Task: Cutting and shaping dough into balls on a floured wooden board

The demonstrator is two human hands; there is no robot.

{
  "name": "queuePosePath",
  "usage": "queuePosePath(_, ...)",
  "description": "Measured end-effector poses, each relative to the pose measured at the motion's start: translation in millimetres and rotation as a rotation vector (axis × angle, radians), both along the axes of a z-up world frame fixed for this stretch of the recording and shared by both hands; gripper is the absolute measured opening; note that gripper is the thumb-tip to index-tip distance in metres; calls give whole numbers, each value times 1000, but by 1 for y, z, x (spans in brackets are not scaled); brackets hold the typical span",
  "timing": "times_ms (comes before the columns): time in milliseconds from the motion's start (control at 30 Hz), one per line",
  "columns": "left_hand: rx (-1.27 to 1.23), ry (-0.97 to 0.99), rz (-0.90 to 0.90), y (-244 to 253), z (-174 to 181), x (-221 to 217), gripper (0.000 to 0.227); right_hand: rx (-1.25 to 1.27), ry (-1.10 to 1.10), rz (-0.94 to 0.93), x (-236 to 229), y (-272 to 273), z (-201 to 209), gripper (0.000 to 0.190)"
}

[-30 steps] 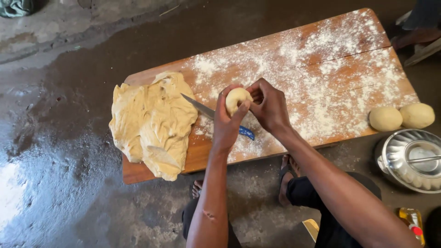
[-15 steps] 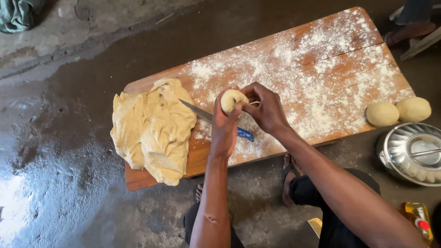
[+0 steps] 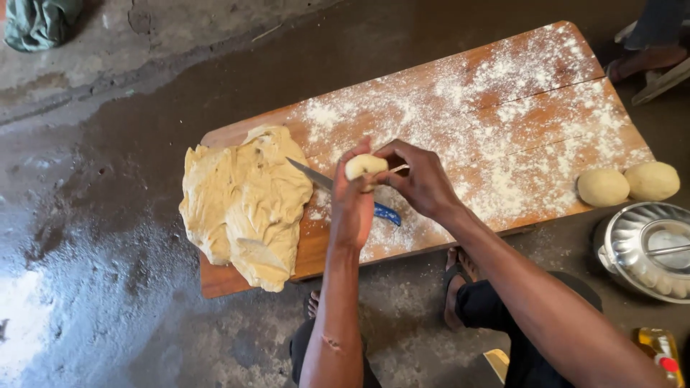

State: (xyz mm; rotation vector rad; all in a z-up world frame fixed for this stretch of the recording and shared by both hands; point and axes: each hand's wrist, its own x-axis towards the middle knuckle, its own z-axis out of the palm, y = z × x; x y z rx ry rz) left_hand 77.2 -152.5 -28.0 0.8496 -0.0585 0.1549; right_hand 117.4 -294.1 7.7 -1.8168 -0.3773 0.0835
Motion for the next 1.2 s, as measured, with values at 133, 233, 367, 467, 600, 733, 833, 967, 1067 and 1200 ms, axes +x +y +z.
queuePosePath(133,443,69,86,1,11,-2,37,-146,-197,-123,3,-6,-5,29)
queuePosePath(233,491,86,264,9,-10,3,31,-235,-320,-86,-12,1,2,23)
queuePosePath(367,300,54,244,9,3,0,23,-22,-59,-28,-11,2,5,18)
queuePosePath(467,83,-14,124,0,-5,-3,27,45,139,-57,-4,3,0,35)
queuePosePath(600,151,-26,0,-9,-15,4,43,-174,55,-118,9,-4,3,36)
queuePosePath(733,544,23,173,3,-9,-1,35,-231,-148,-55,-5,-8,4,34)
queuePosePath(833,470,47,256,7,-13,0,38,-163,-79,-7,-12,-9,5,23)
queuePosePath(967,272,24,167,2,5,-2,35,48,165,-30,5,-9,-12,39)
queuePosePath(1067,136,16,113,4,-4,-1,39,-19,149,-50,7,-4,-10,44)
queuePosePath(1200,318,135,222,15,-49,11,32,-189,-126,-80,-6,6,13,36)
